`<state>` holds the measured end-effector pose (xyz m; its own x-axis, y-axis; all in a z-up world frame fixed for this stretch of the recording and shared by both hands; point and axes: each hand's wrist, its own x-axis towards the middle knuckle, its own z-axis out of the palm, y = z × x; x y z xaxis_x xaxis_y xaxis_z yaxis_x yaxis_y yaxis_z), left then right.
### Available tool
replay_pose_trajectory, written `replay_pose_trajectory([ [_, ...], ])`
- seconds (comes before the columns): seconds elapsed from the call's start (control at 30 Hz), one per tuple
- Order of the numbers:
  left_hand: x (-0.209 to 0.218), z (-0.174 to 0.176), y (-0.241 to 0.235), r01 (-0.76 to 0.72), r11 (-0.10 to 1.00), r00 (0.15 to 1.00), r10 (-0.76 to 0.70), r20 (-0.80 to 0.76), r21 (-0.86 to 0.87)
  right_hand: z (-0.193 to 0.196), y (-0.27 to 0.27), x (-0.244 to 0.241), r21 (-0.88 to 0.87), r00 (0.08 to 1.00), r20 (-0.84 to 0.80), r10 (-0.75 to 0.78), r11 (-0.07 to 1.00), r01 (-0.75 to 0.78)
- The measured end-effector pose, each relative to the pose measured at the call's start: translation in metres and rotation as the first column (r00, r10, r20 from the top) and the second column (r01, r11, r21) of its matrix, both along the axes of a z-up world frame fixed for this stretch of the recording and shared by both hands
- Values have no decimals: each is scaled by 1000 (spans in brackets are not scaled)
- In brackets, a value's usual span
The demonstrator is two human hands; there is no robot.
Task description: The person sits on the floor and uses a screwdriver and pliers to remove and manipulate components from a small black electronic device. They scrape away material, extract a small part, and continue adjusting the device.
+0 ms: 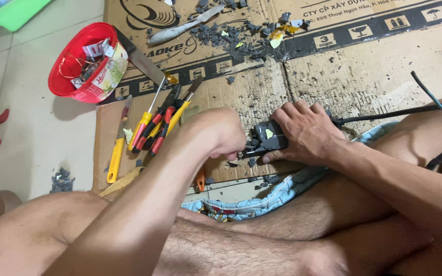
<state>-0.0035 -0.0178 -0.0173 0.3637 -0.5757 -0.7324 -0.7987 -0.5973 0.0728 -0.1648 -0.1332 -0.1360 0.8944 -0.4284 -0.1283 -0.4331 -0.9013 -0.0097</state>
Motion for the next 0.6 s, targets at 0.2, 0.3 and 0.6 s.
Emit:
replay_pose_trajectory([
  [0.2,11,-16,-9,-6,998,998,2,-66,-61,-4,0,-2,-20,999,50,14,1000,-13],
  [0.3,11,-24,-13,67,998,997,-68,-26,-15,-10,-1,-3,-42,997,73,15,999,-12],
  [0.6,-49,-10,0,63,972,997,-52,55,-228,-20,-6,-2,-89,1000,1,18,996,-18],
])
